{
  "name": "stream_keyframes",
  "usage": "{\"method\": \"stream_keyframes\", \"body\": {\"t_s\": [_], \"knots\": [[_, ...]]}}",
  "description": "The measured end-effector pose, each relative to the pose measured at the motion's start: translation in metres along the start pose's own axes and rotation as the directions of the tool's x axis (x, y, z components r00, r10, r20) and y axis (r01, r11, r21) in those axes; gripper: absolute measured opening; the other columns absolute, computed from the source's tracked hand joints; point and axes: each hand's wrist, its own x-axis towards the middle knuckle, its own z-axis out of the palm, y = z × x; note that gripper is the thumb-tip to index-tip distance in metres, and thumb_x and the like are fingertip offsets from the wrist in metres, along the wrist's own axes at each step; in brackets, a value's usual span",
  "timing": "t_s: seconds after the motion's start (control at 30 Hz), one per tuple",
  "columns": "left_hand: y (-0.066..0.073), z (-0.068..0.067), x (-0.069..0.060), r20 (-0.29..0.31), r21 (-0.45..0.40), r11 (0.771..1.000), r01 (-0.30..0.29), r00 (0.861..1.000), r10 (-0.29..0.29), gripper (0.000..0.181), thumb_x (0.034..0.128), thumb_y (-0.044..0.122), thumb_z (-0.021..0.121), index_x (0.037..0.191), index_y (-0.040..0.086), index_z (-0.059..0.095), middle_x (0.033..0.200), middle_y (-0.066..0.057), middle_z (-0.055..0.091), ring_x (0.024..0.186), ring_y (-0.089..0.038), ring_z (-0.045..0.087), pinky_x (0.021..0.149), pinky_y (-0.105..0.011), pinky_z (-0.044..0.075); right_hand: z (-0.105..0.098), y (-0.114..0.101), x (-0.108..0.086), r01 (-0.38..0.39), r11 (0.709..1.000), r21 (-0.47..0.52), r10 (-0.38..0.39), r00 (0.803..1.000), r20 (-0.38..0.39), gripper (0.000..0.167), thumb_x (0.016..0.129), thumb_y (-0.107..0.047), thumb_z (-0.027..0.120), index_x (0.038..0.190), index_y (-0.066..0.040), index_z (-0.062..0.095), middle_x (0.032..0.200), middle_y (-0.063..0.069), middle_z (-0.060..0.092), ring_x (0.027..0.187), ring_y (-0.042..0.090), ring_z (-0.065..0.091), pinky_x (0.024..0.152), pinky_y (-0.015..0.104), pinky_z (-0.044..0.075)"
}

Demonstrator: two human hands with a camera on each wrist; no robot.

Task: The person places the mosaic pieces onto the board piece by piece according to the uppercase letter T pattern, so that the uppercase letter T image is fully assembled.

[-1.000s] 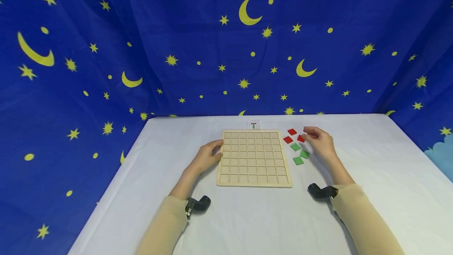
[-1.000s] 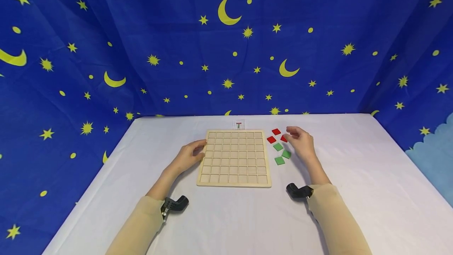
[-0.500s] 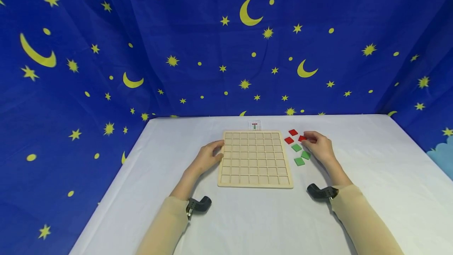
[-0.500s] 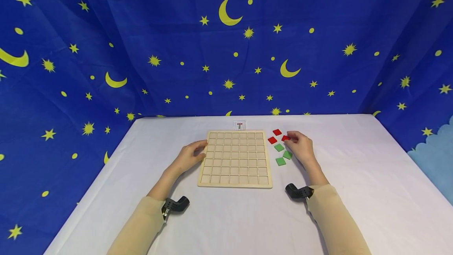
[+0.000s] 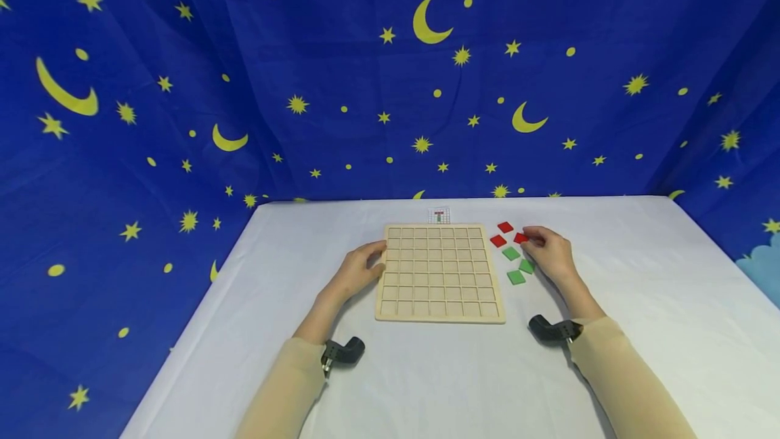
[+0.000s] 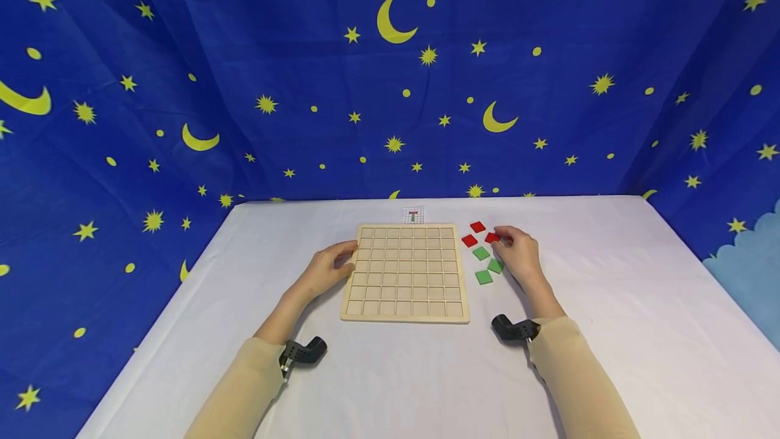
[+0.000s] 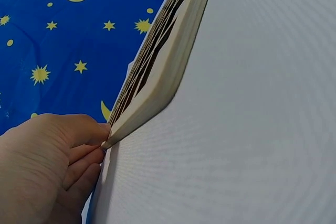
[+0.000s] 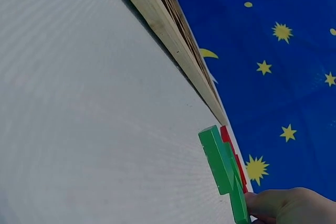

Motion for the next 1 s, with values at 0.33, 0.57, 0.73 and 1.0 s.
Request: {"method": "stream_keyframes", "body": {"t_s": [0.33,0.57,0.73,1.0], "knots": [[-0.003,0.001,0.001,-0.006,-0.010,1.000,-0.005,1.000,0.005,0.050,0.0874,0.006,0.064,0.135,0.001,0.049,0.133,-0.014,0.053,0.124,-0.026,0.047,0.105,-0.035,0.038,-0.002,0.000,0.002,-0.015,1.000,0.013,0.015,1.000,-0.018,0.034,0.090,-0.008,0.060,0.121,0.006,0.058,0.115,0.024,0.060,0.106,0.038,0.056,0.092,0.050,0.047],[-0.002,0.001,0.001,0.004,-0.004,1.000,0.006,1.000,-0.006,0.050,0.0884,0.007,0.063,0.136,0.002,0.048,0.134,-0.013,0.051,0.126,-0.025,0.046,0.106,-0.033,0.037,-0.009,-0.006,0.003,-0.064,0.994,0.087,0.066,0.998,-0.017,0.035,0.091,-0.010,0.060,0.122,0.006,0.058,0.117,0.024,0.060,0.107,0.037,0.055,0.092,0.048,0.047],[-0.001,0.000,0.002,0.008,-0.009,1.000,0.014,1.000,-0.014,0.050,0.0888,0.007,0.063,0.136,0.002,0.048,0.135,-0.013,0.051,0.126,-0.025,0.046,0.106,-0.033,0.037,-0.017,-0.014,0.004,-0.069,0.985,0.157,0.073,0.997,-0.018,0.035,0.091,-0.012,0.061,0.122,0.004,0.059,0.118,0.023,0.060,0.108,0.035,0.056,0.093,0.047,0.047],[-0.004,0.001,0.001,0.006,-0.013,1.000,0.010,1.000,-0.010,0.050,0.0881,0.007,0.064,0.135,0.002,0.049,0.133,-0.012,0.052,0.125,-0.024,0.046,0.106,-0.032,0.038,-0.023,-0.033,0.007,-0.064,0.970,0.236,0.072,0.997,-0.026,0.038,0.090,-0.018,0.065,0.123,0.001,0.060,0.118,0.020,0.061,0.109,0.033,0.058,0.093,0.042,0.049]]}}
